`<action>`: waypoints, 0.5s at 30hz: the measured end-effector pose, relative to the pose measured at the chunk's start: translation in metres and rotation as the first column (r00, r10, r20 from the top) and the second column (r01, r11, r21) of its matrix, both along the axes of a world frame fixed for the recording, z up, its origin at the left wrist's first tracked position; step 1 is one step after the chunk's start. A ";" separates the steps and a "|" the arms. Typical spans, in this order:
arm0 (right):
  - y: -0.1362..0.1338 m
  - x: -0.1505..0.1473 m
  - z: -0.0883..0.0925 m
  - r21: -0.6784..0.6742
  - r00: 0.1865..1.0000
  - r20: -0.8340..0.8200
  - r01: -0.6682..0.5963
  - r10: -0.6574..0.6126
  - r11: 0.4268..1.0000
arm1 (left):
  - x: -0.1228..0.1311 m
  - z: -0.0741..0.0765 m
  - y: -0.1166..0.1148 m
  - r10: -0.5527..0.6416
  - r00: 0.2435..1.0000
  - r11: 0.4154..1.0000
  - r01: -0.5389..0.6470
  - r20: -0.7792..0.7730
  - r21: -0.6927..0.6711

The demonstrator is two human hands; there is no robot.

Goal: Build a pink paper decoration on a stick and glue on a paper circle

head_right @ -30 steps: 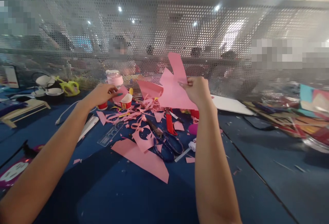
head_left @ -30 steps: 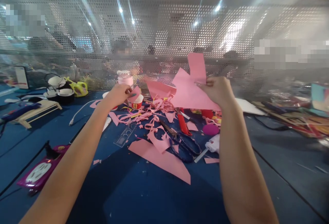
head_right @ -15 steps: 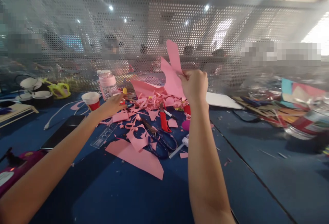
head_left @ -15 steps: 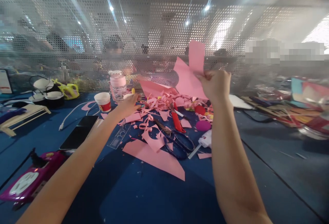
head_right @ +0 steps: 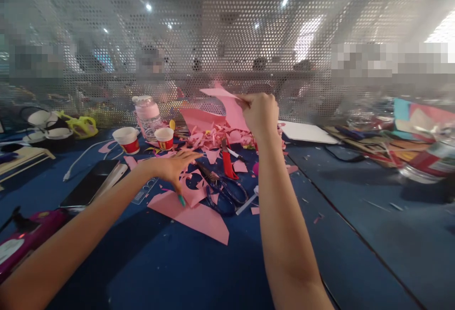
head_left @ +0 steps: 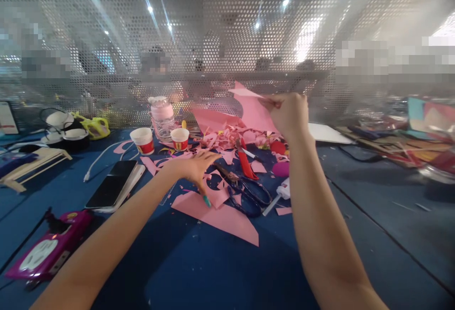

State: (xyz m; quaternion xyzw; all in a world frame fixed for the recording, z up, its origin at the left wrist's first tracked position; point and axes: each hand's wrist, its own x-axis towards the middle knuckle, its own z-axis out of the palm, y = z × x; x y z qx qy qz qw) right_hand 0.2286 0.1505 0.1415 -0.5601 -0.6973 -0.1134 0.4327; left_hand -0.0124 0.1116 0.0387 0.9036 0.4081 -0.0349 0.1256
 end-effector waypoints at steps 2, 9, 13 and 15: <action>-0.001 0.001 0.002 -0.007 1.000 0.014 0.004 -0.004 1.000 | 0.004 0.003 -0.005 -0.041 0.998 0.998 0.039 -0.053 -0.049; -0.004 0.007 0.005 0.048 0.999 -0.028 0.033 -0.032 0.998 | 0.002 0.004 -0.001 -0.029 0.998 0.989 0.020 0.060 0.145; -0.003 0.007 0.005 0.119 0.997 -0.068 0.033 -0.025 0.992 | -0.004 0.007 0.005 0.034 0.995 0.970 -0.055 0.090 0.238; -0.002 0.007 0.005 0.152 0.996 -0.084 0.018 -0.005 0.988 | -0.006 0.010 0.007 0.025 0.995 0.968 -0.048 0.096 0.248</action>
